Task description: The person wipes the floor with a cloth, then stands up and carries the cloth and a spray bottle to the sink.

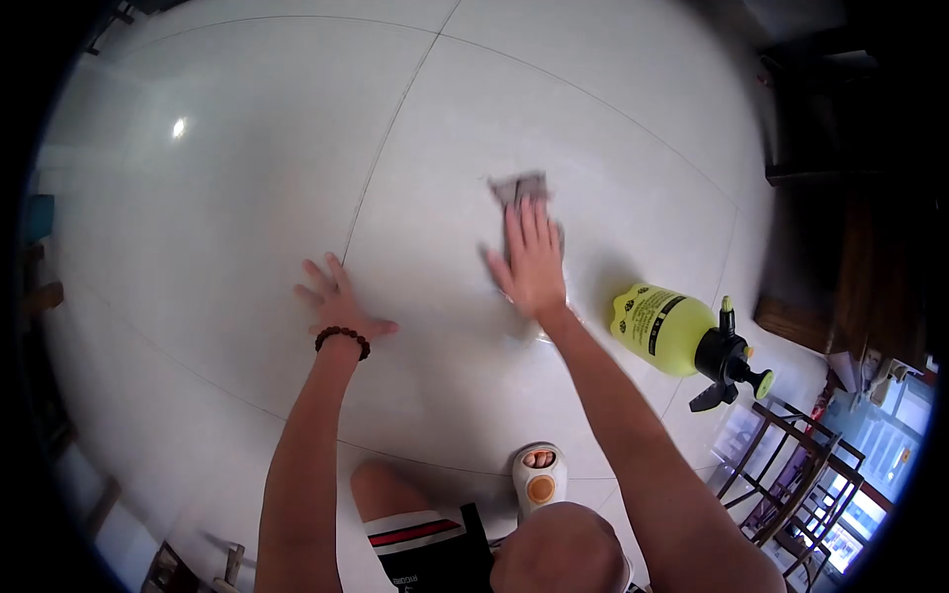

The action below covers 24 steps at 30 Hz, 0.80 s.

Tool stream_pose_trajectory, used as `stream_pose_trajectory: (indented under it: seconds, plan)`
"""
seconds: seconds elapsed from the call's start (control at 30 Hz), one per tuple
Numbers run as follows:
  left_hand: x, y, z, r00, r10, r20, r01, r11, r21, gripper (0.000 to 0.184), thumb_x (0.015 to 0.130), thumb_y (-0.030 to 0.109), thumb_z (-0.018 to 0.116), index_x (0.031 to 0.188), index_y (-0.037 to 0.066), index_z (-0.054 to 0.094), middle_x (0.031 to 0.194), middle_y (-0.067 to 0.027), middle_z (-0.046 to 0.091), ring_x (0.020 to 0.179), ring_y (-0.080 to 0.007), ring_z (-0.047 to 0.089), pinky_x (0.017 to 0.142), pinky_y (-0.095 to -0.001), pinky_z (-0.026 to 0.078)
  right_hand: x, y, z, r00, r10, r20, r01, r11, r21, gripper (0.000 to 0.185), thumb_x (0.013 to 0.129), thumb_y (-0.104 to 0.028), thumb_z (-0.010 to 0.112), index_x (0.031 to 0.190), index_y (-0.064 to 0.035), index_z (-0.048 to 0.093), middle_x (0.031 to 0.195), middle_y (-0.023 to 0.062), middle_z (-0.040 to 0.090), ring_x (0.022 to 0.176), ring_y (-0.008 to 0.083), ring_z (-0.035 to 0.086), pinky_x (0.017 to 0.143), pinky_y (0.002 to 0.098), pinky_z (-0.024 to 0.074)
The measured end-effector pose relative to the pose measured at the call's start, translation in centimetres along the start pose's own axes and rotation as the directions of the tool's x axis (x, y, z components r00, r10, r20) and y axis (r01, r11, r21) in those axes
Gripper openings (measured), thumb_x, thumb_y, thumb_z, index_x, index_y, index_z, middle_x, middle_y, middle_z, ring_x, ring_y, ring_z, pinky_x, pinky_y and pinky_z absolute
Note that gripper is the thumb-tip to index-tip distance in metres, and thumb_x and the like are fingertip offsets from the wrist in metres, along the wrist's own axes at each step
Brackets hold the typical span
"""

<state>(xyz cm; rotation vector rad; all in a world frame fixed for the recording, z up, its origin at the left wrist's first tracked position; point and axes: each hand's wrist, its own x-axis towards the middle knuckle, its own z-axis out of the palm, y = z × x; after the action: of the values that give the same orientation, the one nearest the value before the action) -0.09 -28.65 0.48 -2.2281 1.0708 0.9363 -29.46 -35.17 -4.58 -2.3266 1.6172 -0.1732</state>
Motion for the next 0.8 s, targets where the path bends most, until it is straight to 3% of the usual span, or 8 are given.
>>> stream_pose_trajectory:
  seconds: [0.17,0.27,0.4,0.47,0.57,0.7,0.77,0.8]
  plan:
    - [0.7,0.4,0.2,1.000,-0.007,0.016,0.007,1.000,-0.023,0.176,0.054,0.053,0.106,0.169,0.027,-0.024,0.177,-0.0192,-0.026,0.160,-0.0589,-0.008,0.108,-0.0790,0.046,-21.7,-4.1,0.3,0.888,-0.163,0.430,0.152,0.987,0.059,0.096,0.096,-0.063,0.067,0.167,-0.0055,0.035,0.175,0.0209,0.027,0.163,0.0423,0.023,0.130,0.0603,0.0219]
    - [0.5,0.8,-0.4,0.996,0.001,0.086,-0.002,1.000,0.008,0.179,0.055,0.064,0.102,0.168,0.014,-0.027,0.176,-0.0263,-0.024,0.160,-0.0579,-0.012,0.116,-0.0801,0.034,-21.2,-2.2,-0.1,0.838,-0.224,0.498,0.203,0.974,0.097,0.091,0.099,-0.059,0.066,0.167,-0.0066,0.036,0.175,0.0202,0.028,0.161,0.0404,0.026,0.131,0.0581,0.0205]
    - [1.3,1.6,0.1,0.995,-0.046,0.085,0.025,0.973,0.231,0.175,0.058,0.067,0.099,0.168,0.014,-0.026,0.175,-0.0266,-0.024,0.160,-0.0592,0.001,0.109,-0.0741,0.047,-5.6,2.2,-0.8,0.999,0.044,0.008,-0.044,0.999,-0.012,0.083,0.106,-0.053,0.056,0.167,-0.0003,0.033,0.175,0.0237,0.025,0.162,0.0439,0.022,0.129,0.0590,0.0195]
    - [1.1,1.9,0.4,0.996,-0.046,0.079,0.025,0.969,0.245,0.177,0.057,0.069,0.099,0.167,0.013,-0.027,0.175,-0.0284,-0.024,0.160,-0.0606,0.001,0.109,-0.0738,0.047,-2.0,2.4,-0.3,0.992,0.121,-0.046,-0.122,0.993,-0.008,0.085,0.106,-0.052,0.055,0.167,0.0013,0.030,0.176,0.0250,0.023,0.162,0.0453,0.020,0.129,0.0600,0.0190]
    - [0.7,1.8,0.0,0.996,-0.070,0.060,0.056,0.977,0.205,0.178,0.056,0.068,0.100,0.167,0.016,-0.029,0.175,-0.0269,-0.024,0.160,-0.0598,0.000,0.110,-0.0754,0.045,-5.4,0.5,-0.5,0.994,0.098,0.045,-0.098,0.995,-0.014,0.088,0.105,-0.054,0.056,0.168,0.0010,0.028,0.176,0.0254,0.022,0.163,0.0451,0.017,0.130,0.0600,0.0170]
    - [0.2,1.8,0.4,0.997,-0.076,0.017,0.074,0.994,0.083,0.179,0.054,0.062,0.103,0.167,0.021,-0.030,0.176,-0.0228,-0.026,0.161,-0.0575,-0.004,0.110,-0.0798,0.042,-20.2,-3.4,-0.8,0.921,0.044,0.387,-0.045,0.999,-0.008,0.095,0.102,-0.062,0.060,0.169,-0.0029,0.029,0.175,0.0244,0.024,0.163,0.0440,0.020,0.131,0.0599,0.0186]
    - [0.6,1.4,0.3,0.997,-0.072,0.015,0.071,0.995,0.065,0.179,0.054,0.060,0.104,0.167,0.022,-0.029,0.176,-0.0212,-0.027,0.162,-0.0566,-0.005,0.110,-0.0811,0.040,-24.0,-3.0,-0.6,0.920,-0.063,0.386,0.037,0.997,0.074,0.090,0.103,-0.060,0.060,0.166,-0.0018,0.033,0.173,0.0257,0.027,0.162,0.0453,0.022,0.129,0.0608,0.0205]
    - [0.9,1.3,0.3,0.998,-0.053,0.042,0.050,0.996,0.070,0.183,0.052,0.060,0.104,0.166,0.017,-0.032,0.174,-0.0264,-0.027,0.160,-0.0568,-0.013,0.120,-0.0758,0.024,-23.5,-2.6,-0.6,0.923,-0.055,0.380,0.030,0.997,0.071,0.090,0.103,-0.060,0.060,0.166,-0.0018,0.033,0.173,0.0257,0.027,0.162,0.0453,0.022,0.129,0.0608,0.0205]
